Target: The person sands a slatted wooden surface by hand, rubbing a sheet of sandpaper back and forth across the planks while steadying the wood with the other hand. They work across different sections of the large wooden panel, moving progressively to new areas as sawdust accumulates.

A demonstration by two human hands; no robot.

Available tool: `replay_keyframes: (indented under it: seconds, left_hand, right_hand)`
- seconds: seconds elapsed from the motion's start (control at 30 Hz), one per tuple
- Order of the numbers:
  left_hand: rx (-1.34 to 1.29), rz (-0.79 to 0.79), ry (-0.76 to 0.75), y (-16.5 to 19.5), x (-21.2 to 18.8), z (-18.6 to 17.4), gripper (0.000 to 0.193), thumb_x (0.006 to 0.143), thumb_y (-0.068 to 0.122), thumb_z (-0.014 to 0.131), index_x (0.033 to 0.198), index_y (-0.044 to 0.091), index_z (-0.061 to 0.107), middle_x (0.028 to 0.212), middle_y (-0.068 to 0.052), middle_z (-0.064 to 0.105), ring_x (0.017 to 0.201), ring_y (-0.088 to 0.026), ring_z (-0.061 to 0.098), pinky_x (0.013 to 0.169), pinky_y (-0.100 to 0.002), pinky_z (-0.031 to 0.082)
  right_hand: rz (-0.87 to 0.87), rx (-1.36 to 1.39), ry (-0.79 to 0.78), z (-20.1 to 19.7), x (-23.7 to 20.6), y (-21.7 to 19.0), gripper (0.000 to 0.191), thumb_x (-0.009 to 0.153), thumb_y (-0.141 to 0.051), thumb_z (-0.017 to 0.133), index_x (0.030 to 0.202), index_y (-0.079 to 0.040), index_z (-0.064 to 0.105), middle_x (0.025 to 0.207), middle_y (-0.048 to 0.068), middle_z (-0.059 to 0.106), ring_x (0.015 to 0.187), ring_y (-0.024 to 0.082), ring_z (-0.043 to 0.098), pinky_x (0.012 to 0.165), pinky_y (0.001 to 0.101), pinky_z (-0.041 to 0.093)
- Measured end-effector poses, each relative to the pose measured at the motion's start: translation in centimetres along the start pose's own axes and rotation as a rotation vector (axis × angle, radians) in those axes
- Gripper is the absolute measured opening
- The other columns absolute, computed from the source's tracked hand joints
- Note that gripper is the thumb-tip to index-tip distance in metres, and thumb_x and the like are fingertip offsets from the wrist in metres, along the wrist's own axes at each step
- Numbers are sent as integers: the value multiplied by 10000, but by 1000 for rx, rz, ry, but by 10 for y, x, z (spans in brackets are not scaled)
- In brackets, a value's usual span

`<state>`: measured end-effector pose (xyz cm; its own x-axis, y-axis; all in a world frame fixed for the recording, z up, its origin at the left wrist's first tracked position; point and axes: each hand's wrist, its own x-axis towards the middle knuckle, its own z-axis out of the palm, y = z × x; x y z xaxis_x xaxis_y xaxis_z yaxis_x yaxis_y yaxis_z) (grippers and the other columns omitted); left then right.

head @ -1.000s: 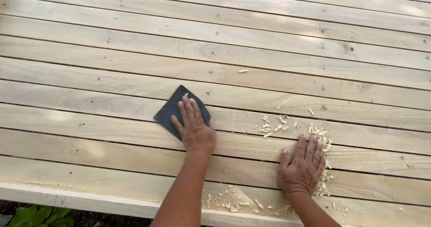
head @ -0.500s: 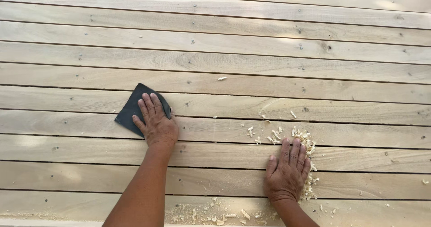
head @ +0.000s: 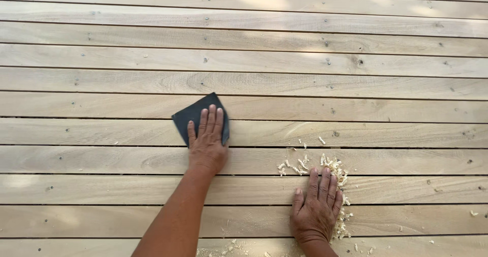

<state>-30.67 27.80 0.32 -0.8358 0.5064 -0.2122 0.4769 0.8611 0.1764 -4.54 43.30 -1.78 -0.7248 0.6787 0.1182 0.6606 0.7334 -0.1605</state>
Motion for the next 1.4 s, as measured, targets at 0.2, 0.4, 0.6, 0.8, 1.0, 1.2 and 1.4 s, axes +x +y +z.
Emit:
replay_keyframes:
  seconds: [0.2, 0.4, 0.6, 0.8, 1.0, 1.2, 1.4]
  left_hand:
    - [-128, -448, 100, -5, 14, -12, 836, 1004, 502, 368, 1633, 102, -11, 1721, -92, -77, 1582, -270, -87, 1226, -584, -43]
    - [-205, 95, -242, 175, 4, 20, 878, 962, 382, 468, 1619, 98, -42, 1717, -70, -102, 1577, -223, -115, 1245, -521, -109]
    - [35, 96, -19, 56, 16, 0, 754, 984, 392, 388, 1635, 242, 38, 1712, 55, -21, 1556, -137, -7, 1251, -477, -30]
    - [-72, -449, 232, 51, 43, -7, 827, 996, 444, 427, 1622, 47, 60, 1718, -126, 1, 1580, -283, -18, 1218, -575, 0]
    - [-164, 277, -198, 198, 34, 2, 853, 918, 269, 458, 1629, 123, 11, 1725, -40, -45, 1579, -214, -57, 1255, -513, -78]
    - [2, 19, -39, 82, 98, -20, 776, 987, 341, 385, 1633, 176, -12, 1722, 11, -61, 1570, -177, -51, 1254, -495, -40]
    - [-49, -171, -102, 95, 62, -32, 798, 1016, 491, 344, 1603, 152, -76, 1701, -21, -120, 1562, -193, -118, 1261, -487, -54]
  right_hand:
    - [25, -22, -2, 4, 3, 0, 715, 962, -454, 330, 1604, -161, 218, 1688, 136, 150, 1564, 302, 102, 1234, 504, 46]
    - [-2, -31, 2, 12, 9, 6, 719, 973, -506, 305, 1596, -167, 185, 1667, 145, 131, 1543, 312, 78, 1217, 513, 17]
    - [-62, 17, 48, 16, 15, 12, 727, 961, -457, 342, 1593, -128, 197, 1661, 178, 147, 1540, 348, 94, 1213, 544, 34]
    - [-27, 37, 131, 22, 10, 10, 676, 979, -427, 390, 1576, -111, 358, 1660, 190, 305, 1544, 368, 249, 1248, 571, 125]
    - [-47, 41, 235, 38, 13, 18, 690, 956, -468, 379, 1572, -158, 361, 1644, 163, 313, 1542, 331, 258, 1251, 547, 114]
    - [-75, 51, 222, 50, 12, 27, 716, 950, -486, 380, 1560, -111, 400, 1621, 220, 362, 1528, 376, 273, 1240, 571, 117]
    - [-91, 53, 262, 57, 9, 34, 701, 961, -481, 384, 1547, -98, 421, 1607, 229, 379, 1526, 385, 284, 1233, 589, 134]
